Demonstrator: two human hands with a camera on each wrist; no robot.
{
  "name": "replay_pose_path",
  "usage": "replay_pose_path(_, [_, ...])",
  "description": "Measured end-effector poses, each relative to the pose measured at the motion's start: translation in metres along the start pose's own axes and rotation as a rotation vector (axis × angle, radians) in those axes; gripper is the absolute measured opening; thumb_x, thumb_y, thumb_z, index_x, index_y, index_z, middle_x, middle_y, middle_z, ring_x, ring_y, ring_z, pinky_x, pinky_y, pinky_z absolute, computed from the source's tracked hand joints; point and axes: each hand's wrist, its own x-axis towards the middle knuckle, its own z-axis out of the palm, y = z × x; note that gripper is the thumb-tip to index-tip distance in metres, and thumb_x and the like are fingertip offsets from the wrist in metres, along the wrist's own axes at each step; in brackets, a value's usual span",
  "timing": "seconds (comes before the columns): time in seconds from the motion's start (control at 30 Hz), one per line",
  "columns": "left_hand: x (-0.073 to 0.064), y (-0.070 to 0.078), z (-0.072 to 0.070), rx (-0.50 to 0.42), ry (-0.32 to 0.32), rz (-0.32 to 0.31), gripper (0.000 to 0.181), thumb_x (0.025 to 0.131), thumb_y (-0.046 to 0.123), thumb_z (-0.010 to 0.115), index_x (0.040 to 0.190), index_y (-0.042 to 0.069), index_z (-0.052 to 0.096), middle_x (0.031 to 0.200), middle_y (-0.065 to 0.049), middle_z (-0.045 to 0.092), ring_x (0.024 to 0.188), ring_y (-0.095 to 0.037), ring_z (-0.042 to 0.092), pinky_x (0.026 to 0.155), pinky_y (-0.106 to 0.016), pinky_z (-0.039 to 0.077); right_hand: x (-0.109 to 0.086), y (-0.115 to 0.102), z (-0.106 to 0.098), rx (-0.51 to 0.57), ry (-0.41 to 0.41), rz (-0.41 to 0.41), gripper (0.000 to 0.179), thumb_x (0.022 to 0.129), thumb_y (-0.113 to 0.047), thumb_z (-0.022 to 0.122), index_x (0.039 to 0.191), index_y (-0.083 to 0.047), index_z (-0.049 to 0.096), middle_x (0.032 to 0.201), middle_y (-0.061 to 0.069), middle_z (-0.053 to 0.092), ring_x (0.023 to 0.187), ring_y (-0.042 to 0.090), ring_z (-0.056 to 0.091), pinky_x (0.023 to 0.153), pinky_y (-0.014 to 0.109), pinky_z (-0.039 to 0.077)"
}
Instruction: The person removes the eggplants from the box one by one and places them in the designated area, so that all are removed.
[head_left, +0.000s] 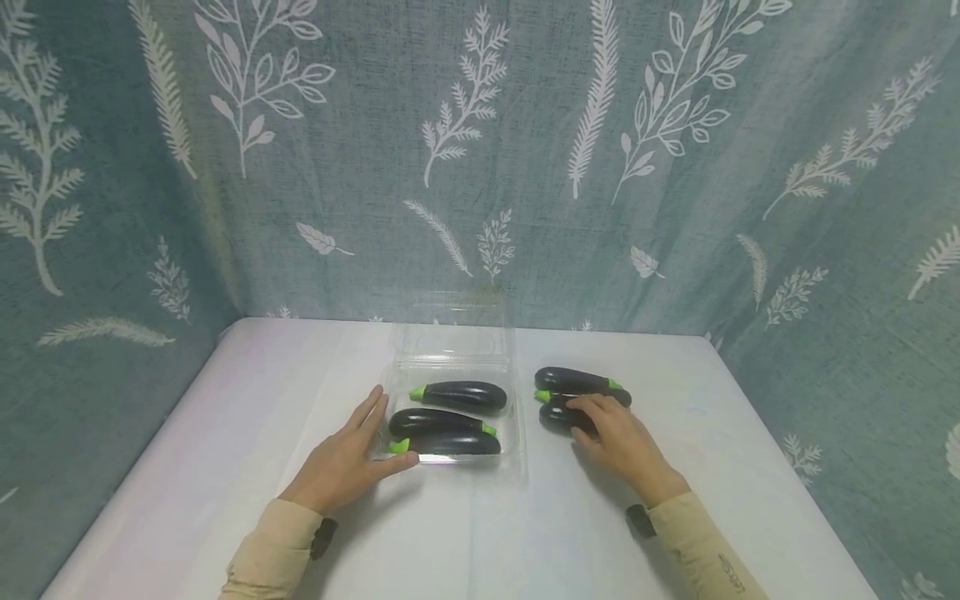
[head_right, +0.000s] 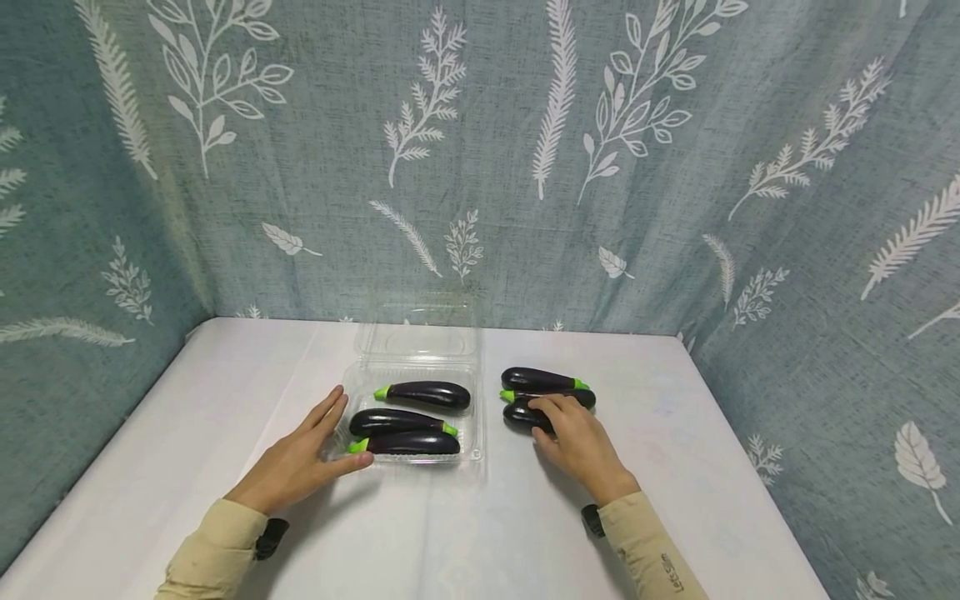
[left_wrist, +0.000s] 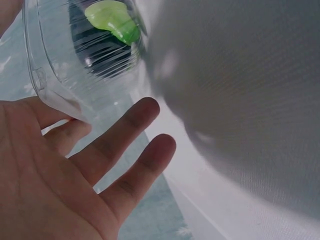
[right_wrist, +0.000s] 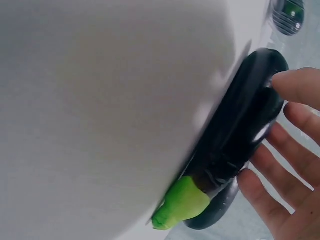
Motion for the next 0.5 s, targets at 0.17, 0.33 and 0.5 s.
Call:
replay_pose_path(0.17, [0.000,0.001,0.000,-0.009,-0.001,0.000,0.110,0.084,0.079,0.059,0.162,0.008,0.023,0.170,-0.002,0.014,0.125,-0.045,0.057,0.097,-0.062,0.048,0.006,-0.002,-0.007,-0.003,0.020,0.042,0.038,0.089,-0.018,0.078,0.124,-0.010,0.067,0.122,0.010,0.068,0.115,0.033,0.063,0.094,0.052,0.053])
replay_pose_path(0.33, [0.000,0.001,0.000,-0.013,0.003,-0.010,0.109,0.085,0.075,0.061,0.162,0.008,0.023,0.170,-0.002,0.014,0.126,-0.046,0.056,0.098,-0.063,0.047,0.014,-0.010,-0.018,0.057,0.028,0.088,0.042,0.092,-0.019,0.077,0.131,-0.011,0.065,0.127,0.012,0.066,0.120,0.034,0.061,0.098,0.053,0.051])
replay_pose_path(0.5, [-0.001,0.001,0.001,-0.007,0.016,-0.009,0.110,0.085,0.077,0.060,0.162,0.007,0.024,0.170,-0.003,0.015,0.126,-0.045,0.056,0.097,-0.062,0.048,0.022,-0.022,-0.025,0.123,0.045,0.090,0.043,0.094,-0.022,0.075,0.134,-0.012,0.063,0.130,0.011,0.065,0.123,0.033,0.059,0.100,0.053,0.049])
